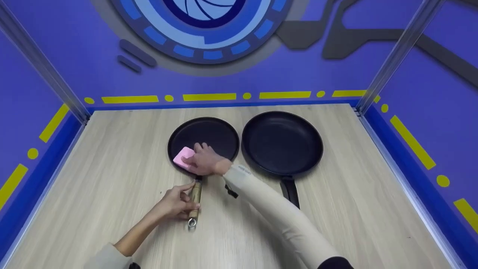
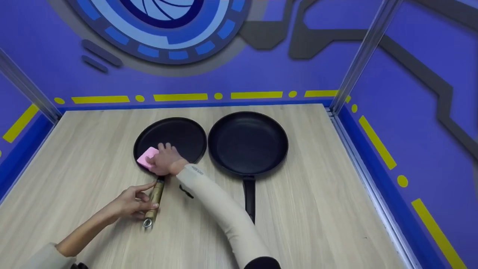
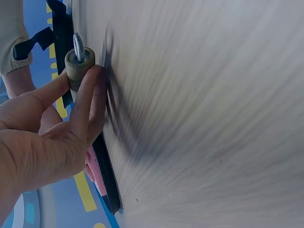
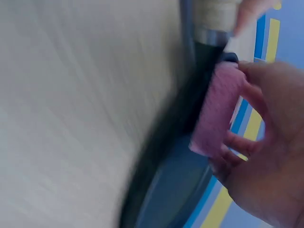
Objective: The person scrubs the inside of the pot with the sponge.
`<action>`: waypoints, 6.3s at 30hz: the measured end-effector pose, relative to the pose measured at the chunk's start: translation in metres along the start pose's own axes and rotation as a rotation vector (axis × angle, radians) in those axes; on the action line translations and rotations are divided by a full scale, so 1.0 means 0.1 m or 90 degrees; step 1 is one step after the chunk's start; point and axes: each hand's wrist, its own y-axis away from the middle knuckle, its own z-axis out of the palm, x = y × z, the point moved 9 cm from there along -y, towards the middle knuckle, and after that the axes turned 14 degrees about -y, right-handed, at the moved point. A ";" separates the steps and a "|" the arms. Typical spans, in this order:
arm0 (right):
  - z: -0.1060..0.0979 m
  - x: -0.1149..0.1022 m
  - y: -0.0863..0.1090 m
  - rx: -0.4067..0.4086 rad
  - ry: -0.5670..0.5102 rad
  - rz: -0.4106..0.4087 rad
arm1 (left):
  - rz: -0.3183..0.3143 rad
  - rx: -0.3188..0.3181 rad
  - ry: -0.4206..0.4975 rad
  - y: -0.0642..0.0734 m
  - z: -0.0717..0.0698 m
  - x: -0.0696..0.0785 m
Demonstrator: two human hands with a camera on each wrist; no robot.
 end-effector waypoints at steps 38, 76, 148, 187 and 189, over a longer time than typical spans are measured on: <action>-0.08 0.22 -0.59 0.062 0.032 0.150 | -0.004 0.002 0.008 -0.04 0.00 -0.01; -0.53 1.26 -0.07 0.044 0.021 0.304 | -0.010 0.012 0.020 -0.05 0.00 -0.05; -0.08 0.16 0.17 0.040 -0.020 -0.053 | 0.049 -0.034 0.002 0.00 0.05 0.00; -0.14 0.62 -0.57 0.142 -0.058 0.101 | 0.018 -0.037 -0.001 0.06 0.01 -0.03; -0.10 0.54 -0.55 0.110 -0.115 0.069 | 0.021 -0.037 -0.002 0.06 0.01 -0.03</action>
